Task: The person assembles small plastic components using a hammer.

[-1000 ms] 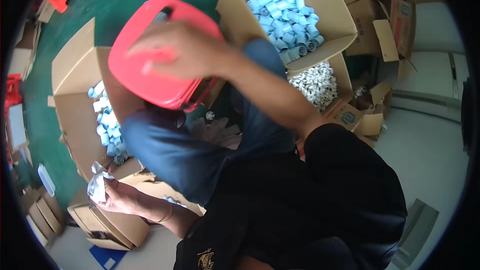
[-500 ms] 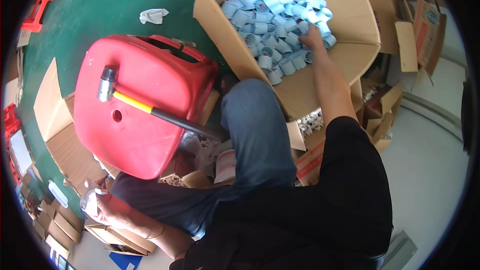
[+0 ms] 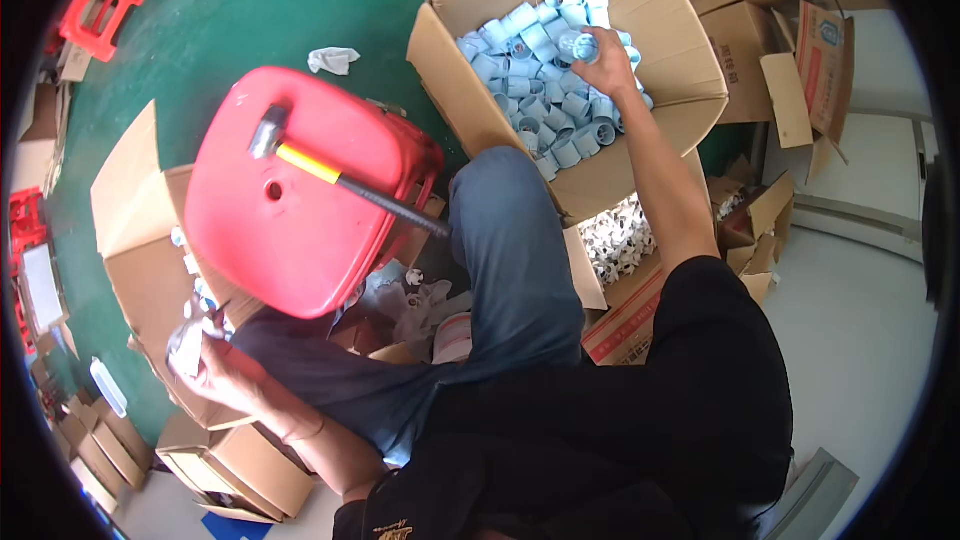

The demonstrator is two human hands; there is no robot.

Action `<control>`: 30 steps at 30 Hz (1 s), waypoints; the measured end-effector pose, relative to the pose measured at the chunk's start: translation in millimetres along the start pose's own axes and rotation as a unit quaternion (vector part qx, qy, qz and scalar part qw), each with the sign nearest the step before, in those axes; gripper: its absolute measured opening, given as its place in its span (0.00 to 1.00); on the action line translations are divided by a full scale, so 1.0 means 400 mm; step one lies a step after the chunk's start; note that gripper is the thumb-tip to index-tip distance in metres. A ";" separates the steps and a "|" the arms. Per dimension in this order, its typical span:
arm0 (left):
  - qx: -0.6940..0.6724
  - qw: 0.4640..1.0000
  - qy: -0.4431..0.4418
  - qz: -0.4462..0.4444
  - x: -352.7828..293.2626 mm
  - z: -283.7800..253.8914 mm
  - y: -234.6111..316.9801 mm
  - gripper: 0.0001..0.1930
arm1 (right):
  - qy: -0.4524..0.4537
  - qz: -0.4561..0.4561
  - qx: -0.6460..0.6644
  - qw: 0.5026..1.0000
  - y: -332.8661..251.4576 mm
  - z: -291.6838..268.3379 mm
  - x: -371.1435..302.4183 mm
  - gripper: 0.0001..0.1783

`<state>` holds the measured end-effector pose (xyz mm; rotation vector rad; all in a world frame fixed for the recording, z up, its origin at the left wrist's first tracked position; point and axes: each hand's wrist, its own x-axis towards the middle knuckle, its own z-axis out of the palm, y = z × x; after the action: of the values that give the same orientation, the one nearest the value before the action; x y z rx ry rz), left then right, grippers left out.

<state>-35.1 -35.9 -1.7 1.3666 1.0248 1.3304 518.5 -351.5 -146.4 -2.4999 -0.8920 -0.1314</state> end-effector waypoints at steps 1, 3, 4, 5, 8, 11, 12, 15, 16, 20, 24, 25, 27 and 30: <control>-0.017 1.000 0.006 -0.005 -0.006 -0.002 0.004 0.14 | 0.003 -0.013 0.005 1.000 -0.088 -0.029 0.012 0.31; -0.062 0.998 0.010 0.001 -0.019 0.000 0.010 0.15 | 0.003 -0.077 0.039 0.996 -0.308 -0.114 0.015 0.31; -0.070 0.997 0.020 0.010 -0.027 -0.003 0.015 0.15 | -0.001 -0.110 0.059 0.992 -0.418 -0.154 0.004 0.31; -0.084 0.996 0.026 0.019 -0.029 0.004 0.016 0.15 | 0.000 -0.139 0.075 0.987 -0.508 -0.192 -0.008 0.31; -0.054 0.998 0.011 0.026 -0.039 -0.027 -0.011 0.15 | -0.045 -0.213 0.069 0.973 -0.753 -0.220 -0.062 0.31; -0.033 0.998 0.041 0.033 -0.045 -0.030 -0.013 0.17 | -0.092 -0.291 0.054 0.951 -0.923 -0.200 -0.106 0.31; -0.051 0.998 0.033 0.030 -0.050 -0.016 0.000 0.17 | -0.100 -0.314 0.044 0.943 -0.960 -0.178 -0.116 0.32; -0.101 0.993 0.058 0.022 -0.059 -0.010 0.005 0.14 | -0.124 -0.381 0.020 0.916 -1.055 -0.098 -0.145 0.32; -0.107 0.993 0.040 0.034 -0.062 -0.009 0.017 0.13 | -0.127 -0.392 0.024 0.911 -1.075 -0.078 -0.149 0.32; -0.123 0.992 0.023 0.032 -0.068 -0.016 0.042 0.11 | -0.138 -0.383 0.012 0.913 -1.096 -0.020 -0.133 0.33; -0.154 0.986 0.036 0.041 -0.059 -0.014 0.036 0.11 | -0.184 -0.344 0.015 0.921 -1.086 -0.025 -0.077 0.35; -0.166 0.984 0.035 0.044 -0.057 -0.015 0.034 0.11 | -0.212 -0.315 0.008 0.925 -1.082 -0.030 -0.065 0.35; -0.170 0.984 0.036 0.040 -0.053 -0.010 0.030 0.11 | -0.216 -0.327 0.020 0.920 -1.069 -0.038 -0.048 0.35; -0.180 0.983 0.024 0.031 -0.053 -0.007 0.026 0.11 | -0.219 -0.353 0.061 0.908 -1.055 -0.038 -0.035 0.34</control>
<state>-39.5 -58.4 3.7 1.1047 0.7319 1.5176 247.6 -82.8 34.9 -1.9999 -1.8976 0.2596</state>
